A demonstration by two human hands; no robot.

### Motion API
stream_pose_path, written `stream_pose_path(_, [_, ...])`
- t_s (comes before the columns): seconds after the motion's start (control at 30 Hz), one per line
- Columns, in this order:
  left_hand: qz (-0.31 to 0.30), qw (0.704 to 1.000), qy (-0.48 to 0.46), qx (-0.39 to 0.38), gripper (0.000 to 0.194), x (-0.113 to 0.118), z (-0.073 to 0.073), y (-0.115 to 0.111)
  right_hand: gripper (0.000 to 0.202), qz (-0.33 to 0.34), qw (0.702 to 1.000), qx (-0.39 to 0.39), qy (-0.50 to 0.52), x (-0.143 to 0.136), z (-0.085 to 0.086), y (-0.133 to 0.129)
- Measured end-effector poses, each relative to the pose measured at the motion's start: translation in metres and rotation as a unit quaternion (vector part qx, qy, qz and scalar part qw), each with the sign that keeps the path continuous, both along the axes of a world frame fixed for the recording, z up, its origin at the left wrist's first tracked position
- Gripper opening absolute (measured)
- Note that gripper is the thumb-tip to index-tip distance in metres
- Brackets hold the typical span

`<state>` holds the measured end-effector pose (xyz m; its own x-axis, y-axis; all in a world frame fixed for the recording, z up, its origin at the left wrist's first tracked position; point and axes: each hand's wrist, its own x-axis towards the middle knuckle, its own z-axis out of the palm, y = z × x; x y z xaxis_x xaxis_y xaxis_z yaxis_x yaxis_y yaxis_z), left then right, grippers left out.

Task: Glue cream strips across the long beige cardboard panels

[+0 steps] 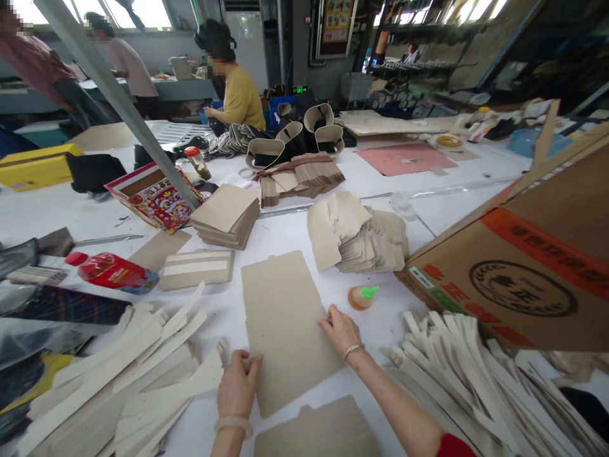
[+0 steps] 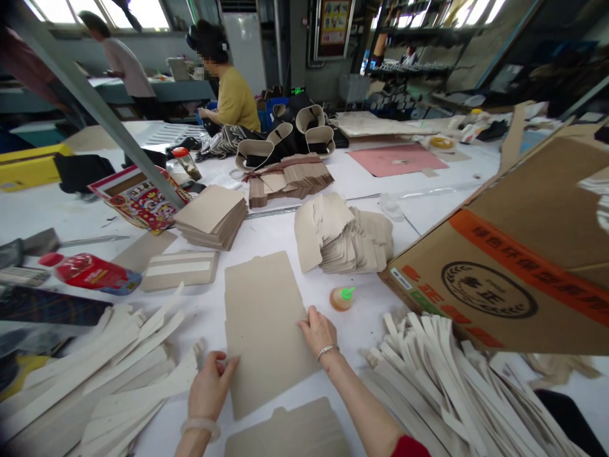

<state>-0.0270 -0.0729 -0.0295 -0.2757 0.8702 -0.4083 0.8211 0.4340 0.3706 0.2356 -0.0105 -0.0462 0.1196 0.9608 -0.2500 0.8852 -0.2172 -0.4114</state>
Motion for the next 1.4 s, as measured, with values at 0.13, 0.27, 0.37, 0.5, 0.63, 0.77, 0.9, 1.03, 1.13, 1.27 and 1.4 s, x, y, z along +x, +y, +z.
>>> stream_pose_path(0.13, [-0.046,0.999,-0.006,0.027,0.031,0.009,0.017,-0.034,0.015,-0.001,1.000,0.000,0.026,0.011,0.012,-0.028])
stream_pose_path(0.27, [-0.132,0.989,-0.001,-0.065,0.017,0.017,0.025,-0.078,0.012,0.065,0.993,-0.085,0.051,0.017,0.018,-0.082])
stream_pose_path(0.37, [-0.174,0.979,0.033,-0.105,0.015,0.022,0.024,-0.094,0.013,0.103,0.987,-0.119,0.008,0.011,0.018,-0.114])
stream_pose_path(0.5, [-0.199,0.972,0.054,-0.111,0.013,0.024,0.022,-0.094,0.015,0.102,0.985,-0.138,-0.009,0.001,0.017,-0.126])
stream_pose_path(0.63, [-0.164,0.981,-0.012,-0.098,0.011,0.019,0.023,-0.103,0.014,0.098,0.984,-0.145,0.020,0.005,0.018,-0.132])
stream_pose_path(0.77, [-0.142,0.983,-0.107,-0.046,0.019,0.011,0.026,-0.120,0.010,0.082,0.981,-0.134,0.113,0.016,0.020,-0.138])
stream_pose_path(0.9, [-0.061,0.985,-0.163,-0.002,0.036,0.010,0.023,-0.113,0.006,0.033,0.984,-0.091,0.147,0.018,0.022,-0.120])
stream_pose_path(1.03, [0.006,0.991,-0.134,0.013,0.041,0.013,0.010,-0.089,0.011,0.000,0.995,-0.075,0.067,0.013,0.020,-0.089])
stream_pose_path(1.13, [0.010,0.994,-0.105,0.008,0.038,0.015,0.002,-0.080,0.015,-0.004,0.996,-0.086,0.040,0.011,0.017,-0.077])
stream_pose_path(1.27, [0.007,0.996,-0.089,0.002,0.037,0.017,0.004,-0.077,0.016,-0.011,0.996,-0.084,0.028,0.012,0.013,-0.073])
stream_pose_path(1.4, [0.016,0.997,-0.068,-0.016,0.038,0.020,0.011,-0.074,0.019,-0.017,0.997,-0.075,0.021,0.013,0.007,-0.071])
